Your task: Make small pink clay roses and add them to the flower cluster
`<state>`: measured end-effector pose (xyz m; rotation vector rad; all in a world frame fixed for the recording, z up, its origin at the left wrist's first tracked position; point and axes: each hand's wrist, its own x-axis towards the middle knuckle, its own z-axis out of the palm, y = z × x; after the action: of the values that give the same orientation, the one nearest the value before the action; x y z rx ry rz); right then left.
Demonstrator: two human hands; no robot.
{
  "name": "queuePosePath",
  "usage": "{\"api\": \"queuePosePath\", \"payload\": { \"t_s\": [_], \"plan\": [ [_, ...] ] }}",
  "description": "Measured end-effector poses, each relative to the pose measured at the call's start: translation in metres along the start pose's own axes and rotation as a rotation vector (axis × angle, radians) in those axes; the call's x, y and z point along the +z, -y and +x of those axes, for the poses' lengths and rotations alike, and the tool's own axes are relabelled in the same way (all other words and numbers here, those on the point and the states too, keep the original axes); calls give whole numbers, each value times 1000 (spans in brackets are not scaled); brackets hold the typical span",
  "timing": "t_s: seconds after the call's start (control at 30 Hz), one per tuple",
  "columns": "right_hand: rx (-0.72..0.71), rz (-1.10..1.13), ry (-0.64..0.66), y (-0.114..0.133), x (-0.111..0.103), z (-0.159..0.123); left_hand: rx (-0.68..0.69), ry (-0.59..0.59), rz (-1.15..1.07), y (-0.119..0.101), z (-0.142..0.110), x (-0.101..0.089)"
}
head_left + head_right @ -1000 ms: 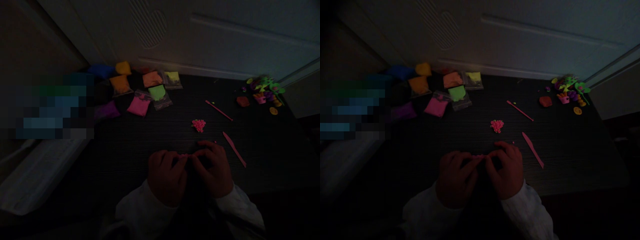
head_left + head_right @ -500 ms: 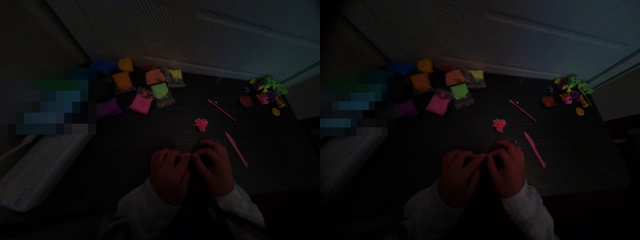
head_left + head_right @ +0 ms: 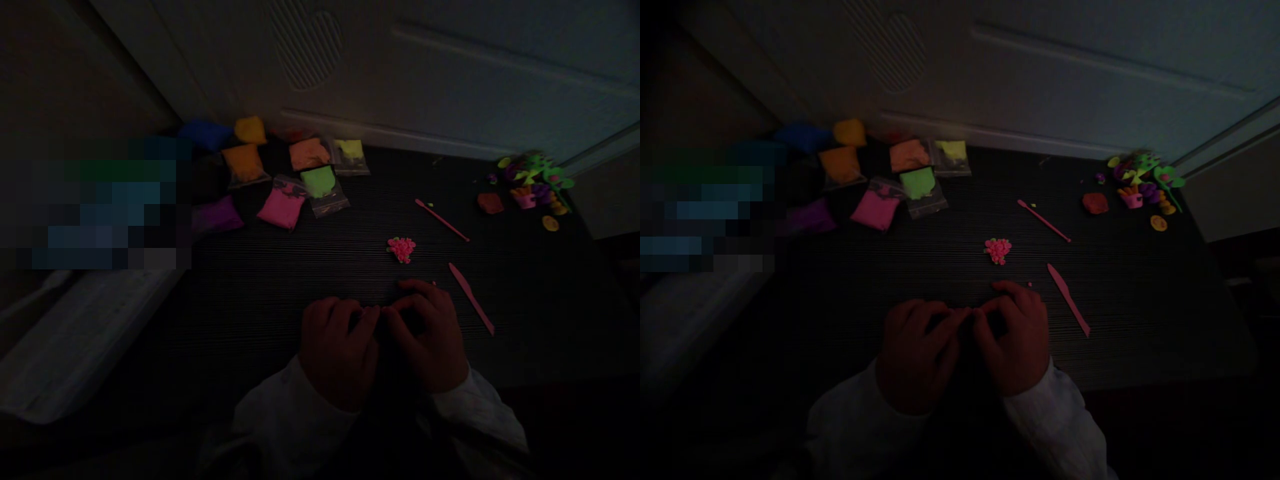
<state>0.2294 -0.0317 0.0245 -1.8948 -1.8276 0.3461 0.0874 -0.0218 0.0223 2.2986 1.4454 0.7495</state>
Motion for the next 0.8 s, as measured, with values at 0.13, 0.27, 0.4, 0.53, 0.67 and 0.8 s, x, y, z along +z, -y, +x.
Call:
{"api": "queuePosePath", "payload": {
  "t_s": [0.13, 0.27, 0.4, 0.53, 0.67, 0.8],
  "plan": [
    [9, 12, -6, 0, 0, -1, 4, 16, 15, 0, 0, 1],
    [21, 11, -12, 1, 0, 0, 5, 15, 37, -1, 1, 1],
    [17, 14, -3, 1, 0, 1, 4, 7, 34, -1, 0, 1],
    [11, 21, -4, 2, -1, 1, 0, -24, 16, 0, -1, 0],
    [11, 13, -4, 3, -1, 1, 12, -29, -5, 1, -3, 1],
    [14, -4, -1, 2, 0, 1, -3, -12, -4, 0, -3, 2]
  ]
}}
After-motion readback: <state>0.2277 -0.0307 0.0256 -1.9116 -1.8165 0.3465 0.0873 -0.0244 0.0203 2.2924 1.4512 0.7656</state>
